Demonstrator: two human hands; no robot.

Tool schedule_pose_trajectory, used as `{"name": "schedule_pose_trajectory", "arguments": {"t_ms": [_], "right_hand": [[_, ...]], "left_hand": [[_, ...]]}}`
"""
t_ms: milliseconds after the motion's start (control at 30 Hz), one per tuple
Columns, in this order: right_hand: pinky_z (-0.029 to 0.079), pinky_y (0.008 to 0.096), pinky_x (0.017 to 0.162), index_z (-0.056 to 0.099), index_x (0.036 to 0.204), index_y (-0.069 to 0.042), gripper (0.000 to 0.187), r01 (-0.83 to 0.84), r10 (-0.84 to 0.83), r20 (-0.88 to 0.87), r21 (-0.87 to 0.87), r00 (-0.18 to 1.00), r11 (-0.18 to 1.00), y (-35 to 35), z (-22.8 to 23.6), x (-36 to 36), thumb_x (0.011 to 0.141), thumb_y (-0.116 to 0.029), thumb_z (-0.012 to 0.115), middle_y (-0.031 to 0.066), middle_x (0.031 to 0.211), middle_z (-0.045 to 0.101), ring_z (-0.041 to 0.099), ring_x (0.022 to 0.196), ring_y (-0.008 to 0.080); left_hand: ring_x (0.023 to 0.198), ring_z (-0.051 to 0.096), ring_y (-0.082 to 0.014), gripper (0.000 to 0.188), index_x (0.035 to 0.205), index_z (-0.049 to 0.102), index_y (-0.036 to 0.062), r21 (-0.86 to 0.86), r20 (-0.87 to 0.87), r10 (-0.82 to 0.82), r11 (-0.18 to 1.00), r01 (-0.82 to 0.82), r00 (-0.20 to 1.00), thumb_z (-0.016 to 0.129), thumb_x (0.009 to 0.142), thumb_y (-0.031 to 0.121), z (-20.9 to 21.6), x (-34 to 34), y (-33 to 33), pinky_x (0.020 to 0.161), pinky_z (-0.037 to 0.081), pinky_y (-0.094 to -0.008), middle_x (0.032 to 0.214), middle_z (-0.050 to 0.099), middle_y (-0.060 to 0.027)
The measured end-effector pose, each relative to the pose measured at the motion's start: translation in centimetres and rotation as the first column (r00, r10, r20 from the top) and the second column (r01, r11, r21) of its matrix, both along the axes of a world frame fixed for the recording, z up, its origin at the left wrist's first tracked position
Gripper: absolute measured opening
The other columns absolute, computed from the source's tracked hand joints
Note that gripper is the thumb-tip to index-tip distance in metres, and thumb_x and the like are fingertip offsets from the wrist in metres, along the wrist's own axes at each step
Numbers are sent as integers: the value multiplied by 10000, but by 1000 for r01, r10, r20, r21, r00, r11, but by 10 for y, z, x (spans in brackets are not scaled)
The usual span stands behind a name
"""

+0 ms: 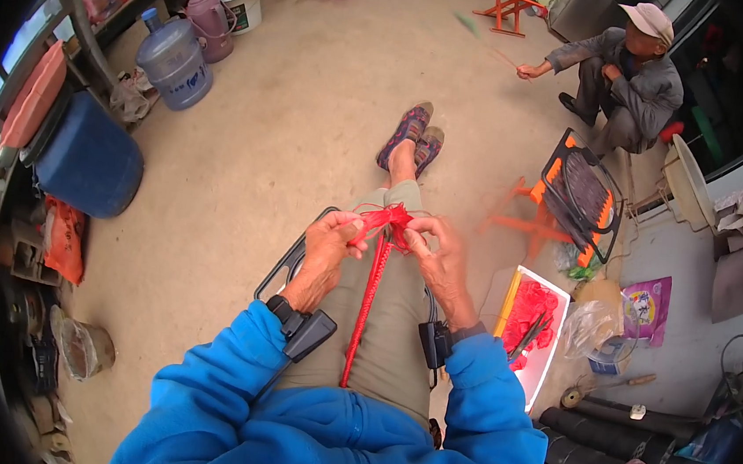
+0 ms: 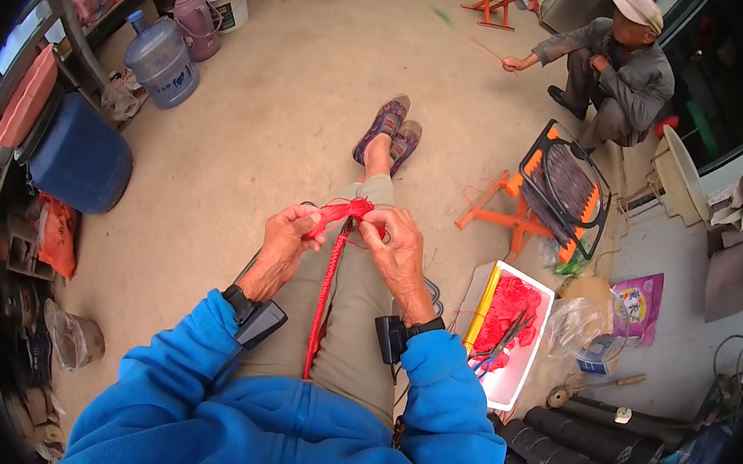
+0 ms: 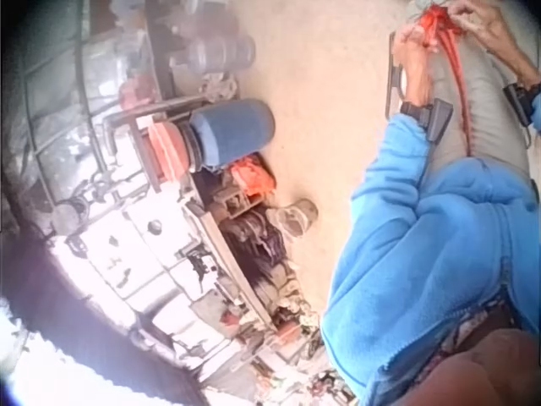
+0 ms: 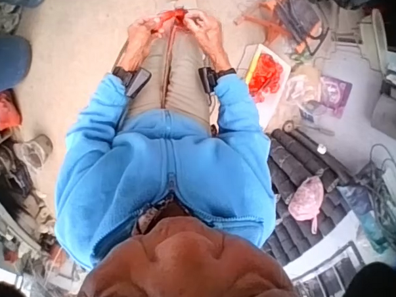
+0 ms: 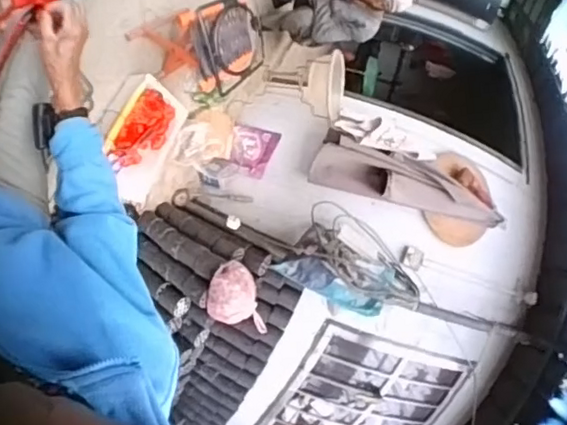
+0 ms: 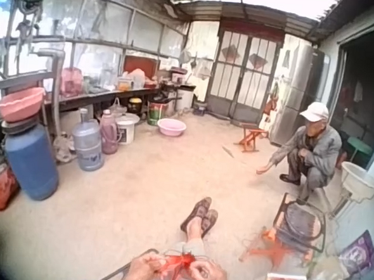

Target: Wrapping a steering wheel frame with red decorative cord.

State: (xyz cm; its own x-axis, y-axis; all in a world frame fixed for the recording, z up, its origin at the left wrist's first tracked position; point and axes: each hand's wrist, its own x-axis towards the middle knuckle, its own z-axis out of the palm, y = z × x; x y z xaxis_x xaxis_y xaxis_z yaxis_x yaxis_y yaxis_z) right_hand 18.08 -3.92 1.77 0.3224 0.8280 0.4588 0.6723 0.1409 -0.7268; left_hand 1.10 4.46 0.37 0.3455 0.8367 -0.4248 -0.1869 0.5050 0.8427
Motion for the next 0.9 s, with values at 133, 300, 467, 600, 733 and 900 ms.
{"name": "schedule_pose_trajectory", "arguments": {"t_ms": [133, 300, 467, 600, 733, 900], "right_hand": [[480, 269, 691, 619, 916, 9, 107, -231, 79, -531, -227, 844, 946, -7, -20, -12, 827, -46, 642, 42, 789, 641, 591, 737, 108], [482, 258, 689, 620, 948, 8, 128, -197, 16, -608, -232, 794, 952, -18, -13, -30, 828, -30, 640, 31, 781, 633, 587, 728, 99], [484, 287, 707, 609, 1079, -5, 285, -227, 210, -193, -72, 959, 971, -25, -20, -30, 798, 42, 613, 87, 894, 586, 606, 789, 186], [471, 343, 746, 603, 1122, -15, 379, -196, 226, 168, -178, 959, 964, -21, -7, -25, 755, 76, 581, 135, 902, 553, 599, 844, 302], [476, 323, 735, 600, 1134, -5, 334, -222, 217, -90, -49, 972, 974, -31, -38, -20, 804, 43, 592, 97, 917, 612, 620, 839, 235], [477, 246, 719, 606, 1132, 2, 275, 27, -172, -725, -208, 666, 978, -51, -32, 7, 899, -144, 620, 12, 981, 655, 591, 838, 85]], "left_hand": [[642, 609, -164, 135, 981, 556, -8, -121, 148, -21, 992, 39, 989, 614, 873, 50, 3, 9, -19, 533, 499, -282, 826, 639, -105], [663, 610, -154, 166, 983, 539, -13, -153, 129, -11, 988, 31, 992, 630, 859, 47, 0, 5, -31, 540, 481, -266, 835, 645, -101], [692, 597, -141, 119, 956, 564, -9, -177, 133, -75, 979, 98, 988, 617, 857, 32, 6, 1, -30, 578, 481, -278, 835, 639, -80], [695, 591, -127, 66, 901, 621, -8, -24, -75, -273, 962, 272, 959, 606, 838, 6, 18, -3, -31, 585, 462, -265, 810, 636, -68], [750, 606, -137, 96, 903, 659, -6, 551, -343, -98, 784, 285, 934, 590, 863, 48, 15, -2, -38, 637, 460, -248, 848, 651, -77], [790, 623, -188, 206, 1053, 584, -51, 32, 134, -321, 947, 319, 938, 508, 930, 97, 31, 1, -48, 691, 498, -286, 909, 643, -130]]}}
